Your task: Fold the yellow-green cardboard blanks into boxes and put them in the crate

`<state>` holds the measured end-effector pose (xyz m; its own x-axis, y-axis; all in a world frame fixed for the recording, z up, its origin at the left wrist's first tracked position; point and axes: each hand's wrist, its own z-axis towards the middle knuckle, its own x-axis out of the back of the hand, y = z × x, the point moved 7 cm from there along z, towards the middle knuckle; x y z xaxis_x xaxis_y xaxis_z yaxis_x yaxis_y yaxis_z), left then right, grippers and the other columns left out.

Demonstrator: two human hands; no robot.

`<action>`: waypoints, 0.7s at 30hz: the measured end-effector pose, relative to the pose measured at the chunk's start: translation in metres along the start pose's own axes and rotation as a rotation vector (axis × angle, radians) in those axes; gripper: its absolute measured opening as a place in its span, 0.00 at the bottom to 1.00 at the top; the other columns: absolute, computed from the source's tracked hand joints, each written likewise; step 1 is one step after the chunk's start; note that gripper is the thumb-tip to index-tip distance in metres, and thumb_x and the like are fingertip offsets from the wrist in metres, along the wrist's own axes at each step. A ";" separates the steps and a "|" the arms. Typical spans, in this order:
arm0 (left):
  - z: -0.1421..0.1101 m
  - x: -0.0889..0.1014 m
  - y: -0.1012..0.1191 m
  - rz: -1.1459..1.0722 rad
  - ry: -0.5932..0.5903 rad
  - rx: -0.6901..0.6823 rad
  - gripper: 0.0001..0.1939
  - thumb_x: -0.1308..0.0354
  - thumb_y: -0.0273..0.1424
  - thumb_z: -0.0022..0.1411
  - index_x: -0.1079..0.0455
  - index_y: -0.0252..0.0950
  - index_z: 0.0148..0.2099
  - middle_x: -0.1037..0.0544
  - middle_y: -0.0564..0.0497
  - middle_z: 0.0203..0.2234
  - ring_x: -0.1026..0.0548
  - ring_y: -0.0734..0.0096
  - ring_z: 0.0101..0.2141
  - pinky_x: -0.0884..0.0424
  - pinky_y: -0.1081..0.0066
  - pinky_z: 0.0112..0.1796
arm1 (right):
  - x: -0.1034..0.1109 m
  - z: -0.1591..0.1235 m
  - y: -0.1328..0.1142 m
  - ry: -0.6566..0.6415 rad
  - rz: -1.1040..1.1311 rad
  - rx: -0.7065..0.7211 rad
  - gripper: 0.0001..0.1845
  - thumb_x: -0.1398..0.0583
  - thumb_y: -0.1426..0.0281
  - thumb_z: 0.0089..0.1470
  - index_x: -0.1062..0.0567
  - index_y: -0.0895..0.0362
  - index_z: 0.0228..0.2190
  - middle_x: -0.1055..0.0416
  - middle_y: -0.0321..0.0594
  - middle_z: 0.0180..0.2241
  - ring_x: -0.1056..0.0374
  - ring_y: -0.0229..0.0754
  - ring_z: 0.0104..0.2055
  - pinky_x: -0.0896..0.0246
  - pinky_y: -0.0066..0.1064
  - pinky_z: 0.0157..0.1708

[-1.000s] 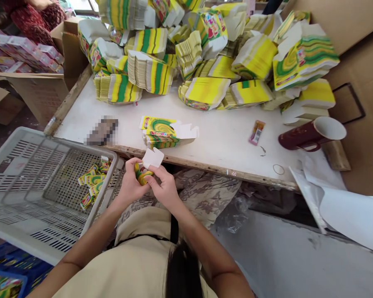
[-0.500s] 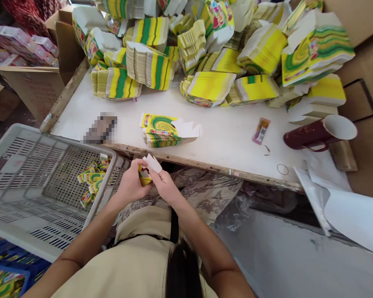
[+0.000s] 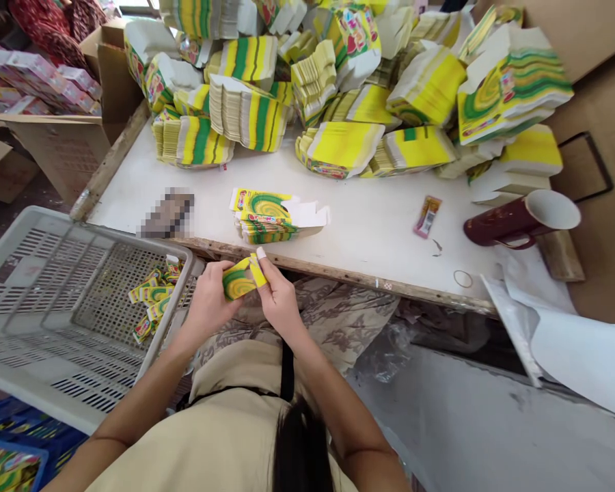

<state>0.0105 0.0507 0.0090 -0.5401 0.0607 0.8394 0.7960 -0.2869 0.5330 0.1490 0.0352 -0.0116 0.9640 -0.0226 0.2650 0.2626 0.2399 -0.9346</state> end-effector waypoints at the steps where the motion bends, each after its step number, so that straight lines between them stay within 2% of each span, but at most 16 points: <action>1: -0.001 0.004 0.000 0.006 -0.002 -0.007 0.26 0.38 0.28 0.51 0.40 0.35 0.52 0.28 0.41 0.44 0.28 0.51 0.46 0.30 0.55 0.45 | -0.002 0.000 -0.003 -0.042 -0.031 0.051 0.29 0.46 0.68 0.64 0.40 0.51 0.64 0.43 0.46 0.66 0.43 0.47 0.66 0.43 0.42 0.63; 3: -0.002 0.011 0.002 -0.008 -0.008 -0.049 0.24 0.38 0.29 0.51 0.38 0.36 0.51 0.27 0.44 0.42 0.27 0.55 0.44 0.29 0.58 0.44 | -0.007 -0.002 -0.008 -0.152 -0.103 0.147 0.27 0.45 0.67 0.63 0.38 0.52 0.63 0.49 0.47 0.68 0.45 0.49 0.67 0.41 0.41 0.62; 5: -0.002 0.016 0.003 -0.020 -0.020 -0.078 0.24 0.37 0.29 0.51 0.37 0.36 0.51 0.26 0.45 0.41 0.26 0.57 0.43 0.28 0.61 0.43 | -0.008 -0.003 -0.009 -0.208 -0.163 0.181 0.23 0.45 0.66 0.64 0.32 0.52 0.59 0.51 0.47 0.69 0.43 0.50 0.66 0.38 0.41 0.60; 8: 0.002 0.017 0.002 -0.049 -0.071 -0.085 0.24 0.36 0.31 0.52 0.35 0.37 0.51 0.24 0.46 0.41 0.24 0.60 0.42 0.28 0.64 0.42 | 0.001 0.001 -0.007 -0.230 -0.190 0.185 0.17 0.46 0.66 0.64 0.25 0.52 0.51 0.43 0.48 0.66 0.39 0.49 0.64 0.36 0.41 0.59; 12: 0.010 0.015 0.005 -0.059 -0.138 -0.155 0.25 0.35 0.32 0.51 0.34 0.38 0.52 0.22 0.47 0.42 0.24 0.60 0.43 0.28 0.65 0.43 | 0.009 0.010 -0.010 -0.350 -0.158 0.199 0.12 0.41 0.67 0.61 0.21 0.53 0.44 0.35 0.49 0.61 0.34 0.50 0.60 0.36 0.42 0.57; 15: 0.014 0.016 0.008 -0.006 -0.112 -0.193 0.24 0.37 0.32 0.53 0.34 0.36 0.52 0.23 0.45 0.43 0.24 0.58 0.44 0.28 0.62 0.44 | 0.013 0.015 -0.011 -0.295 -0.133 0.143 0.10 0.38 0.69 0.57 0.20 0.51 0.42 0.34 0.47 0.60 0.34 0.51 0.60 0.37 0.44 0.58; 17: 0.015 0.018 0.011 0.017 -0.082 -0.201 0.24 0.37 0.31 0.53 0.34 0.35 0.53 0.23 0.43 0.44 0.24 0.56 0.45 0.28 0.61 0.46 | 0.014 0.016 -0.010 -0.209 -0.088 0.093 0.14 0.37 0.70 0.56 0.22 0.51 0.45 0.36 0.47 0.61 0.37 0.51 0.62 0.40 0.45 0.60; 19: 0.015 0.018 0.014 0.003 -0.081 -0.209 0.25 0.37 0.31 0.53 0.35 0.35 0.53 0.23 0.43 0.44 0.25 0.56 0.45 0.28 0.60 0.46 | 0.011 0.015 -0.006 -0.168 0.013 0.024 0.26 0.34 0.68 0.53 0.29 0.51 0.54 0.36 0.49 0.61 0.38 0.52 0.63 0.41 0.46 0.61; 21: 0.014 0.016 0.016 -0.037 -0.107 -0.213 0.26 0.36 0.32 0.53 0.35 0.35 0.54 0.23 0.43 0.44 0.25 0.57 0.44 0.28 0.61 0.45 | 0.006 0.012 -0.001 -0.163 0.141 -0.062 0.37 0.32 0.64 0.49 0.36 0.51 0.59 0.34 0.49 0.59 0.35 0.52 0.59 0.38 0.46 0.58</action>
<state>0.0184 0.0602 0.0321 -0.5273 0.1724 0.8320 0.6942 -0.4772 0.5388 0.1542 0.0469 -0.0064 0.9731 0.1650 0.1610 0.1329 0.1690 -0.9766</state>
